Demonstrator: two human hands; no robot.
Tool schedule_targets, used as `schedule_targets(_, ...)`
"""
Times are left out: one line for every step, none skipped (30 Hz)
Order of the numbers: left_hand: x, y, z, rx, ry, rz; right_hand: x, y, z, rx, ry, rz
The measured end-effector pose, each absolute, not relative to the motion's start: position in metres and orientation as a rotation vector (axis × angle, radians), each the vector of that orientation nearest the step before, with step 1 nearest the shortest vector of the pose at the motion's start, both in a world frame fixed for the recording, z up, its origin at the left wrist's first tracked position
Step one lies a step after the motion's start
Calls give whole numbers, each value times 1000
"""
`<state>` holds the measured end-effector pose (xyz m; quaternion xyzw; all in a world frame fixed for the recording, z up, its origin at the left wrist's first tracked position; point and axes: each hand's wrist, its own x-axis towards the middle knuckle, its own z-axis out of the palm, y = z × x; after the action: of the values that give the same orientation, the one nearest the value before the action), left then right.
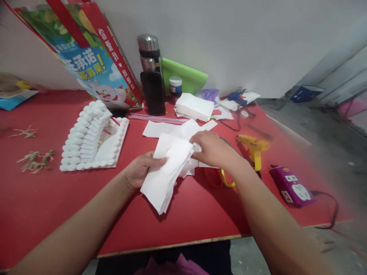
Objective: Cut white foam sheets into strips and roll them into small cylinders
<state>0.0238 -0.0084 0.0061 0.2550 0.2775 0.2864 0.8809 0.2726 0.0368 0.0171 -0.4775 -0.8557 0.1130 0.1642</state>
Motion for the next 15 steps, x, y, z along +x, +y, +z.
schedule_targets(25,-9,5,544,591,544,266,42,20,-1344,-2409,330)
schedule_targets(26,-11,3,562,603,493,257,48,23,-1324,-2382,336)
schedule_targets(27,-13,2,575,613,454,247,56,25,-1302,-2361,340)
schedule_targets(29,-15,0,592,632,434,235,63,27,-1282,-2347,343)
schedule_targets(30,-16,-1,606,641,408,223,71,28,-1267,-2346,345)
schedule_targets(30,-18,-2,616,647,394,211,78,27,-1260,-2375,338)
schedule_targets(30,-18,-3,624,648,379,200,83,25,-1259,-2455,302)
schedule_targets(30,-18,-4,628,644,363,189,88,22,-1265,-2549,242)
schedule_targets(30,-18,-4,630,639,352,179,91,18,-1275,-2632,176)
schedule_targets(29,-18,-4,632,634,341,171,93,13,-1281,-2687,106)
schedule_targets(29,-17,-4,633,630,334,164,95,7,-1279,-2716,45)
schedule_targets(28,-17,-4,633,626,334,159,97,2,-1272,-2722,8)
schedule_targets(28,-16,-4,629,623,337,155,98,-2,-1266,-2702,3)
schedule_targets(28,-16,-4,623,620,342,153,100,-5,-1268,-2649,34)
schedule_targets(27,-16,-4,615,619,348,154,103,-6,-1278,-2551,100)
